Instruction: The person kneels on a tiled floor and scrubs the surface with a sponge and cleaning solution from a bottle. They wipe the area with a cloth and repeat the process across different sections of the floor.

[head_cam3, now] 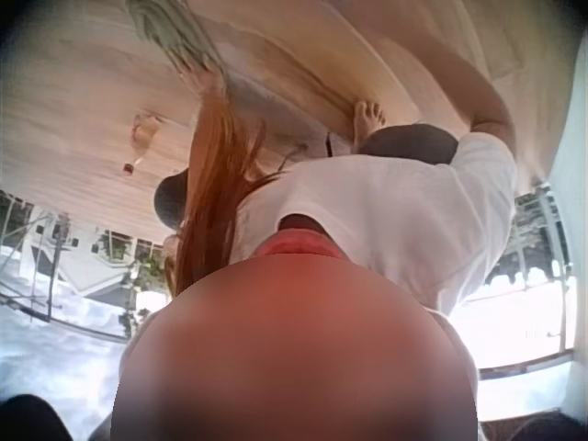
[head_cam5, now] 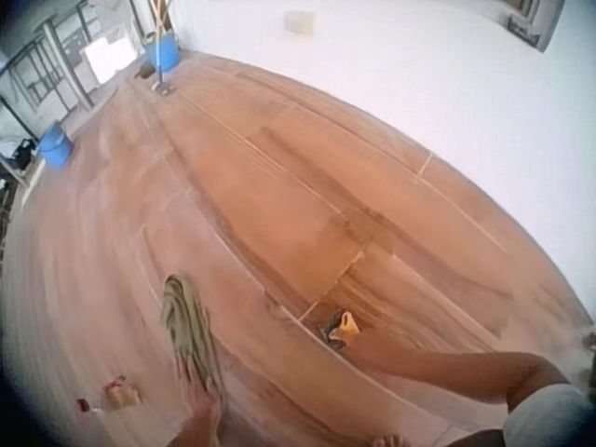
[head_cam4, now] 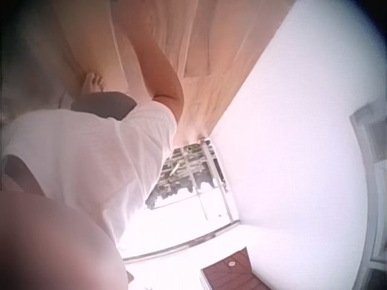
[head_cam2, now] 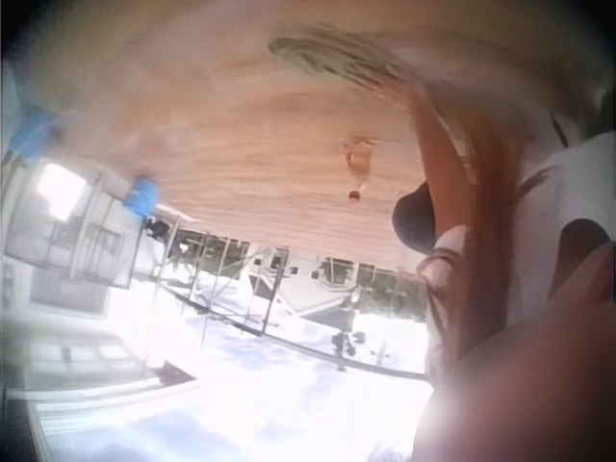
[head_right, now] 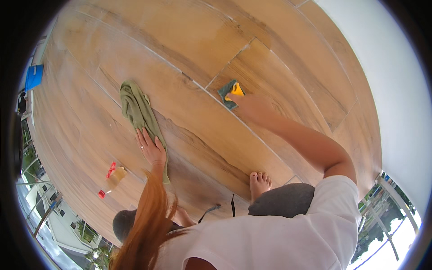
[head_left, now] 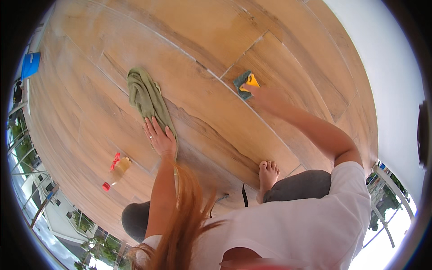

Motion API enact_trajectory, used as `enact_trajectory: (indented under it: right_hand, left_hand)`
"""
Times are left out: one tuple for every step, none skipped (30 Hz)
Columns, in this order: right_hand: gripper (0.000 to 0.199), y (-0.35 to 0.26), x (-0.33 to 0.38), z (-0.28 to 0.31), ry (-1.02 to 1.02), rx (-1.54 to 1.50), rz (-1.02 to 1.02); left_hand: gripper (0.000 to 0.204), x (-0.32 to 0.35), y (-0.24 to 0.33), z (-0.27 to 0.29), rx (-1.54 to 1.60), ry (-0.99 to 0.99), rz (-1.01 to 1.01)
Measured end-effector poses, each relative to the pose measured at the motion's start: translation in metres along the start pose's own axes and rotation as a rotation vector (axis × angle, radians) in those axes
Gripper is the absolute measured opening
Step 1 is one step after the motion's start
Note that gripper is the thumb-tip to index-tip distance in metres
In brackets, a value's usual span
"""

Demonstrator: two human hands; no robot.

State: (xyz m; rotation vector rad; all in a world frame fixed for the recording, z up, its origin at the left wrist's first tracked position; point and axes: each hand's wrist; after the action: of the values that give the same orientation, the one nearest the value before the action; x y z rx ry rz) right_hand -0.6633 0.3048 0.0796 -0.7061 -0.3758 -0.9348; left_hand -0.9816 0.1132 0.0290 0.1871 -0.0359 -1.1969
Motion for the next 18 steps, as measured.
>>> enact_trajectory:
  right_hand:
    - [0.042,0.0,0.003,0.002,0.029,-0.011,-0.016]
    - [0.043,-0.007,-0.005,0.009,0.041,-0.023,-0.017]
    - [0.044,-0.016,-0.022,0.017,0.054,-0.037,-0.018]
    - [0.044,-0.022,-0.032,0.022,0.074,-0.05,-0.017]
    - [0.044,-0.019,-0.031,0.019,0.082,-0.034,0.015]
    - [0.044,-0.013,-0.027,0.014,0.09,-0.017,0.047]
    - [0.044,-0.012,-0.025,0.007,0.089,-0.001,0.086]
    - [0.043,-0.015,-0.019,0.012,0.049,0.016,0.056]
    - [0.043,-0.019,-0.012,0.018,0.009,0.033,0.025]
    - [0.042,-0.019,-0.001,0.021,-0.036,0.051,-0.028]
    - [0.043,-0.019,-0.002,0.021,0.02,0.041,0.013]
    - [0.043,-0.022,-0.009,0.022,0.077,0.03,0.055]
    - [0.043,-0.027,-0.017,0.024,0.148,0.014,0.105]
    - [0.042,-0.029,-0.021,0.025,0.131,0.029,0.093]
    - [0.041,-0.032,-0.023,0.026,0.114,0.044,0.081]
    - [0.041,-0.036,-0.028,0.025,0.093,0.055,0.077]
    - [0.039,-0.036,-0.024,0.026,0.057,0.052,0.052]
    - [0.038,-0.033,-0.014,0.027,0.02,0.048,0.028]
  left_hand:
    - [0.054,-0.002,0.003,-0.001,0.008,0.005,-0.009]
    - [0.054,-0.004,0.002,-0.001,0.008,0.021,-0.02]
    - [0.054,-0.001,0.001,-0.001,-0.002,0.02,-0.022]
    - [0.054,-0.001,-0.002,-0.001,-0.016,0.026,-0.026]
    - [0.054,-0.001,-0.005,-0.002,-0.029,0.032,-0.031]
    - [0.054,-0.001,-0.007,-0.003,-0.027,0.019,-0.022]
    - [0.054,0.003,-0.009,-0.003,-0.031,0.001,-0.004]
    - [0.054,0.004,-0.007,-0.003,-0.033,-0.012,0.021]
    - [0.054,0.002,-0.008,-0.002,-0.029,0.012,0.012]
    - [0.054,-0.002,-0.004,-0.002,-0.01,0.023,-0.009]
    - [0.054,-0.003,-0.002,-0.002,0.01,0.034,-0.029]
    - [0.054,0.0,0.0,-0.005,0.014,0.03,-0.023]
    - [0.054,-0.002,-0.002,-0.005,0.007,0.039,-0.022]
    - [0.054,-0.003,-0.004,-0.005,0.0,0.048,-0.021]
    - [0.054,-0.002,-0.003,-0.006,0.004,0.035,-0.013]
    - [0.054,0.0,-0.002,-0.005,0.001,0.021,0.0]
    - [0.053,0.001,-0.004,-0.004,-0.003,0.007,0.013]
    - [0.053,-0.001,-0.009,-0.001,-0.006,0.016,0.006]
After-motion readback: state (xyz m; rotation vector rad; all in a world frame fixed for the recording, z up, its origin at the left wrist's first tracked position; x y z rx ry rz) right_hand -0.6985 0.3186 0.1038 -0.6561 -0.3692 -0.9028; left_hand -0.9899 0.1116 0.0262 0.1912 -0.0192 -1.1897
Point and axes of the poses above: each hand's wrist, its own x-axis away from the middle knuckle, its own z-axis out of the back of the hand, y = z × x
